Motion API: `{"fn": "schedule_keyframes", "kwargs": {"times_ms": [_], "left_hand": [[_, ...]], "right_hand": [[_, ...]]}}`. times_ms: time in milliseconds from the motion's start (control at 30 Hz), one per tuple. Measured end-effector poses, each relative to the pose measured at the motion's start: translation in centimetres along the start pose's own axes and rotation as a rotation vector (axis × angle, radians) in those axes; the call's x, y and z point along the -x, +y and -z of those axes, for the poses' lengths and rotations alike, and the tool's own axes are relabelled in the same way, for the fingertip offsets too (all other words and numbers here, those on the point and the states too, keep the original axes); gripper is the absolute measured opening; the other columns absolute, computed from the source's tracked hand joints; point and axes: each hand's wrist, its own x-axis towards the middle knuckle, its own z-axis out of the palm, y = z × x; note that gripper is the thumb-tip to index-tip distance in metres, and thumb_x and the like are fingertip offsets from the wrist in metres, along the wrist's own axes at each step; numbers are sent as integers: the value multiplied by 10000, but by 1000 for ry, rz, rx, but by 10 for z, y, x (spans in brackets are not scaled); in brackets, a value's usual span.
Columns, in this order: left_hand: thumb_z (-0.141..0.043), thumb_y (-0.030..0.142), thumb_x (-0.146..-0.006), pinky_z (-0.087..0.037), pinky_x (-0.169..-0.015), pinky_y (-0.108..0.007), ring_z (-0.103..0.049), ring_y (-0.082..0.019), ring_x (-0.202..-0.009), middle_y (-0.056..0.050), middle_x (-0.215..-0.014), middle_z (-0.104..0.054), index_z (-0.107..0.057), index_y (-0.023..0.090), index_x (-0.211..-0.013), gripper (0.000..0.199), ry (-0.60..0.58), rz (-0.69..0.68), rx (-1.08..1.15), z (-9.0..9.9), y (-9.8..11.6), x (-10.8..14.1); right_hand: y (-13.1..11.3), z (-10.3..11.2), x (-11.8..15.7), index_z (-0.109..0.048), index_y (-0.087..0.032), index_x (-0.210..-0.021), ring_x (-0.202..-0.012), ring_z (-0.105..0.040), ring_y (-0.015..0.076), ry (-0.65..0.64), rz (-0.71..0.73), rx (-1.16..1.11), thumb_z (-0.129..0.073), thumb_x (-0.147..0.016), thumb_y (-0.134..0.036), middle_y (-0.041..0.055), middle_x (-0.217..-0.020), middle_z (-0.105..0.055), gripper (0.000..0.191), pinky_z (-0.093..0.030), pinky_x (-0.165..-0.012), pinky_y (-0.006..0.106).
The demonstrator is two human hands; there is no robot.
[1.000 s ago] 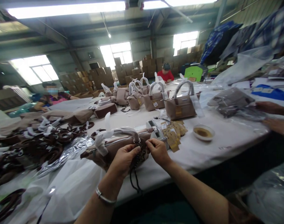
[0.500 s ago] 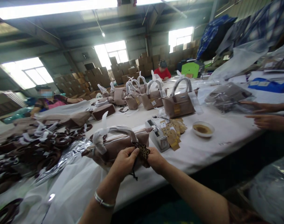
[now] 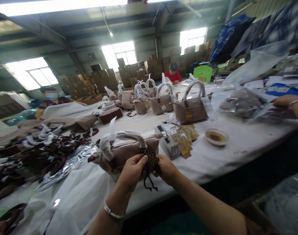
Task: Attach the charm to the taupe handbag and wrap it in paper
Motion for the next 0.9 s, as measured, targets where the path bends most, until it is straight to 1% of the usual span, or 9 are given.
{"fn": "schedule_keyframes", "kwargs": {"times_ms": [100,233,333,467,600,667,733,800,900], "left_hand": [[-749,520,-745,-342,-421,-170,-455,-63,-456,-20,-590,-616,-728,83,-932,476,55,-85,-152,-1,0,-1],[-722,502,-770,-417,-481,-194,-521,-93,-517,-44,-641,-648,-722,93,-877,422,10,-129,-201,-1,2,-2],[-725,477,-770,-432,-499,-202,-534,-100,-534,-50,-675,-670,-727,99,-884,395,21,-134,-192,0,1,-3],[-743,437,-760,-463,-547,-219,-589,-129,-602,-83,-786,-734,-757,113,-911,357,68,-148,-199,2,-1,-6],[-770,401,-735,-490,-621,-233,-642,-167,-698,-86,-829,-759,-779,136,-883,303,119,-163,-211,4,-1,-6],[-783,402,-716,-497,-639,-245,-653,-181,-711,-87,-824,-763,-783,137,-875,309,115,-144,-186,5,-1,-6],[-793,407,-700,-507,-667,-257,-665,-197,-742,-92,-843,-767,-786,137,-884,327,88,-137,-144,6,-2,-6],[-796,410,-698,-506,-667,-257,-664,-196,-746,-92,-859,-767,-786,139,-900,338,57,-141,-118,7,-2,-7],[-800,430,-691,-425,-517,-219,-568,-121,-552,-63,-732,-731,-777,128,-872,353,47,-89,-123,8,2,-5]], "right_hand": [[-10,8,5,-552,-170,-813,-423,-489,94,43,116,42,-630,-765,-667,-27,-558,-565,505,-315,-384,205],[-20,7,11,-592,-152,-777,-461,-464,83,-15,240,289,-722,-752,-563,-41,-547,-539,431,-337,-428,211],[-14,-3,14,-626,-151,-877,-496,-484,82,5,237,227,-761,-728,-501,-40,-612,-576,403,-380,-462,208],[1,-16,22,-610,-161,-1044,-605,-604,124,30,185,121,-825,-642,-410,2,-761,-675,519,-455,-532,222],[-2,-13,33,-572,-158,-1120,-412,-496,112,133,157,310,-725,-733,-448,-51,-588,-586,507,-361,-399,224],[-14,-5,38,-610,-159,-1083,-440,-480,111,198,291,495,-666,-803,-430,-38,-585,-574,393,-378,-429,237],[-30,4,39,-663,-170,-1007,-535,-522,132,226,482,692,-618,-859,-386,-2,-625,-604,266,-439,-527,261],[-45,12,35,-699,-185,-983,-609,-555,153,232,633,826,-582,-891,-360,20,-673,-631,230,-469,-614,282],[-54,19,20,-725,-187,-989,-673,-581,173,244,693,843,-594,-878,-368,40,-745,-667,250,-478,-660,294]]}}
